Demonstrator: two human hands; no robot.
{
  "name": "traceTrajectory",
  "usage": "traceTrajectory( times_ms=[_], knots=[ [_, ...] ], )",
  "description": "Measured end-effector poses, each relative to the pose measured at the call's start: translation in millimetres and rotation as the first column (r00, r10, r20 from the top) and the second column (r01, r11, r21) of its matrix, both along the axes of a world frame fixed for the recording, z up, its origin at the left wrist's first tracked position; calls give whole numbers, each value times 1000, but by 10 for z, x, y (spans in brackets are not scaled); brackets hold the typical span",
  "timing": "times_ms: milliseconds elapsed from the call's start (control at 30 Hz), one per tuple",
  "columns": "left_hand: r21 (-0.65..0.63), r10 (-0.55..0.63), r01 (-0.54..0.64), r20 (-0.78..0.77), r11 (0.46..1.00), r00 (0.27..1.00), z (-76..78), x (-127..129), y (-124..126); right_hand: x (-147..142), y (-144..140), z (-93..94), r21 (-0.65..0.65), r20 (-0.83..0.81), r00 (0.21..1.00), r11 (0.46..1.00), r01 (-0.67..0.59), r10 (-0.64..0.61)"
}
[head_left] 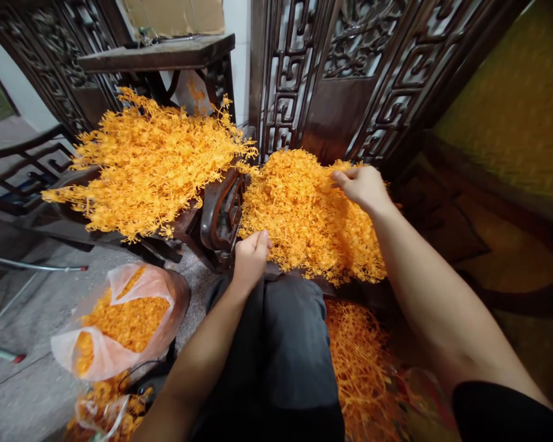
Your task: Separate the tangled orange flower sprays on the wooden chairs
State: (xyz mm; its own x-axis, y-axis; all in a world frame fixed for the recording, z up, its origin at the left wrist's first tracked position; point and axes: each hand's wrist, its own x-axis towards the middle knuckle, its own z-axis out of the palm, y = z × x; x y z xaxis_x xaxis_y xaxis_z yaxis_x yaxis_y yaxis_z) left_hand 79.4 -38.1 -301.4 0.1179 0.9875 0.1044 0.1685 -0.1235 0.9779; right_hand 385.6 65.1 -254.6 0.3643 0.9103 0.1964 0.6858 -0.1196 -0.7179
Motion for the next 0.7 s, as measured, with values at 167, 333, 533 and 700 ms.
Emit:
traceTrajectory(
  times_ms=[167, 333, 533, 700],
  knots=[
    [107, -20, 30, -92, 994, 996, 47, 6, -43, -129, 5, -17, -12, 271, 960, 997, 79, -73],
    [227, -62, 98, -158, 969, 985, 71, -31, -70, -358, -288, 146, 194, 304, 946, 979, 57, -115],
    [239, -147, 180, -148, 954, 978, 92, -79, -112, -888, -969, 558, -64, -3, 833, 831, -552, 553],
    [337, -181, 234, -180, 912, 967, 116, -128, -150, -1059, -1055, 556, -41, -212, 762, 774, -632, 611]
  ],
)
